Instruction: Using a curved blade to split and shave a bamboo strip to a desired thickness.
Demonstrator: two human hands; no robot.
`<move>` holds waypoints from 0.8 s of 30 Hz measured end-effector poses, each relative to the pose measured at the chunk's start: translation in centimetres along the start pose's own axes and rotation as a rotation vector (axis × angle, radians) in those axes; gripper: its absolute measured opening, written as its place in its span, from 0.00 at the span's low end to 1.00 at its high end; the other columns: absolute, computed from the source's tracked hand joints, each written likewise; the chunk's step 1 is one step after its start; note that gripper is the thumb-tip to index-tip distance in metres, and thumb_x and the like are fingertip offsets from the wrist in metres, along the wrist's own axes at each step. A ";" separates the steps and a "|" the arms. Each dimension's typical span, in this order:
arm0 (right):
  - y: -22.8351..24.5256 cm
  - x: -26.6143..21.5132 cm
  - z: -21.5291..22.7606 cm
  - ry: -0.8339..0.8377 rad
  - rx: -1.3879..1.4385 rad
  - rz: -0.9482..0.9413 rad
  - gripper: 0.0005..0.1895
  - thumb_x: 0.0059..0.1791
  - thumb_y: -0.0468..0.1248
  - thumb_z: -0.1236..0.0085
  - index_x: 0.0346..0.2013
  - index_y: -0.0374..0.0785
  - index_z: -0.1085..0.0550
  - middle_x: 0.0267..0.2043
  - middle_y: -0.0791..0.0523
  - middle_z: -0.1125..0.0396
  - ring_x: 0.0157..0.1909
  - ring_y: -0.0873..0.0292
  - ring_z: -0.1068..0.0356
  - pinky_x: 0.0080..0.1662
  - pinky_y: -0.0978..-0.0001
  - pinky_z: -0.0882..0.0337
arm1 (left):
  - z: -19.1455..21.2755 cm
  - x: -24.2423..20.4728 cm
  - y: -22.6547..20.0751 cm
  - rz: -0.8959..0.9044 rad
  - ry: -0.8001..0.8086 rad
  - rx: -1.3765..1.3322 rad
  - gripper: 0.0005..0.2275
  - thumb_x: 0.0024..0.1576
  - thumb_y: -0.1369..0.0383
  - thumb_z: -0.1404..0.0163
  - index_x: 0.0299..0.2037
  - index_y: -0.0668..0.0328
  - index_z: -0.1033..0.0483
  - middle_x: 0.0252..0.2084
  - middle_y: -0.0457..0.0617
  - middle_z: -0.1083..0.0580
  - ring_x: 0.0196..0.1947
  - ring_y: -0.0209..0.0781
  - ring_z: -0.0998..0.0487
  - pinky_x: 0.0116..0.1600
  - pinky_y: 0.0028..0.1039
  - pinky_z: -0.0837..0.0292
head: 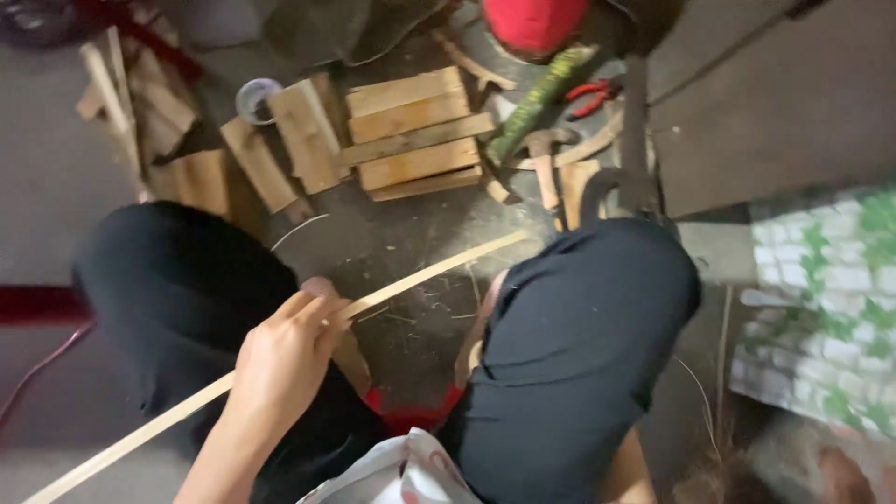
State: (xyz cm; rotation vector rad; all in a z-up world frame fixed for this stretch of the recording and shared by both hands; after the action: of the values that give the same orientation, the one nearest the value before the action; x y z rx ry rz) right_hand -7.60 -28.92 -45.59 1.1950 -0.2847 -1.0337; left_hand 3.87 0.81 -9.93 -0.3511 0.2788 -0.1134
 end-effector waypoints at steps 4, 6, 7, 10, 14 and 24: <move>4.7 -0.4 6.9 0.028 0.076 -0.110 0.11 0.55 0.46 0.49 0.52 0.54 0.30 0.48 0.57 0.31 0.47 0.51 0.29 0.48 0.51 0.27 | 0.8 -0.6 0.5 -0.022 -0.062 0.055 0.06 0.63 0.61 0.52 0.42 0.46 0.21 0.38 0.37 0.22 0.32 0.51 0.19 0.28 0.43 0.26; 6.6 0.5 11.1 0.029 0.112 -0.170 0.13 0.55 0.47 0.49 0.55 0.56 0.30 0.50 0.58 0.31 0.49 0.51 0.29 0.49 0.51 0.26 | 1.3 -0.3 0.6 -0.071 -0.087 -0.134 0.05 0.62 0.71 0.50 0.40 0.57 0.19 0.32 0.42 0.20 0.27 0.44 0.19 0.29 0.37 0.25; 6.6 2.5 13.4 0.026 0.129 -0.196 0.14 0.56 0.47 0.49 0.56 0.57 0.30 0.51 0.58 0.30 0.50 0.51 0.29 0.50 0.51 0.26 | 1.6 -0.2 0.5 -0.060 -0.093 -0.140 0.05 0.62 0.71 0.50 0.40 0.57 0.19 0.32 0.42 0.20 0.27 0.44 0.19 0.29 0.37 0.25; 6.5 8.8 20.8 0.012 0.179 -0.278 0.16 0.56 0.48 0.50 0.59 0.59 0.30 0.53 0.59 0.30 0.52 0.52 0.28 0.52 0.52 0.24 | 2.4 -0.1 0.3 0.020 -0.022 -0.330 0.09 0.63 0.69 0.53 0.41 0.54 0.17 0.29 0.41 0.19 0.29 0.42 0.18 0.36 0.33 0.25; 2.8 19.2 32.6 0.174 0.202 -0.180 0.31 0.56 0.65 0.49 0.66 0.53 0.31 0.54 0.60 0.31 0.52 0.55 0.29 0.54 0.50 0.27 | 3.5 -0.7 0.6 0.078 0.072 -0.620 0.09 0.64 0.68 0.53 0.40 0.55 0.17 0.27 0.40 0.20 0.23 0.32 0.26 0.32 0.24 0.32; -14.9 14.0 38.3 0.497 1.624 -0.113 0.16 0.68 0.43 0.56 0.61 0.38 0.24 0.58 0.57 0.29 0.59 0.61 0.31 0.68 0.62 0.33 | 4.5 -2.3 0.9 0.122 0.211 -0.816 0.18 0.67 0.58 0.65 0.48 0.49 0.18 0.20 0.41 0.30 0.23 0.33 0.31 0.34 0.25 0.35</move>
State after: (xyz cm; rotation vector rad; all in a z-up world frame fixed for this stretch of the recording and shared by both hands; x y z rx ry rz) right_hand -33.41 -63.81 -47.77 2.8715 -0.7098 -0.3919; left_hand 3.05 3.47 -5.65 -1.1337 0.5518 0.0925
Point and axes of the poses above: each hand's wrist, its own x-axis towards the middle knuckle, its own z-axis out of the back of the hand, y = z × x, the point moved 2 cm from there along x, towards the middle knuckle
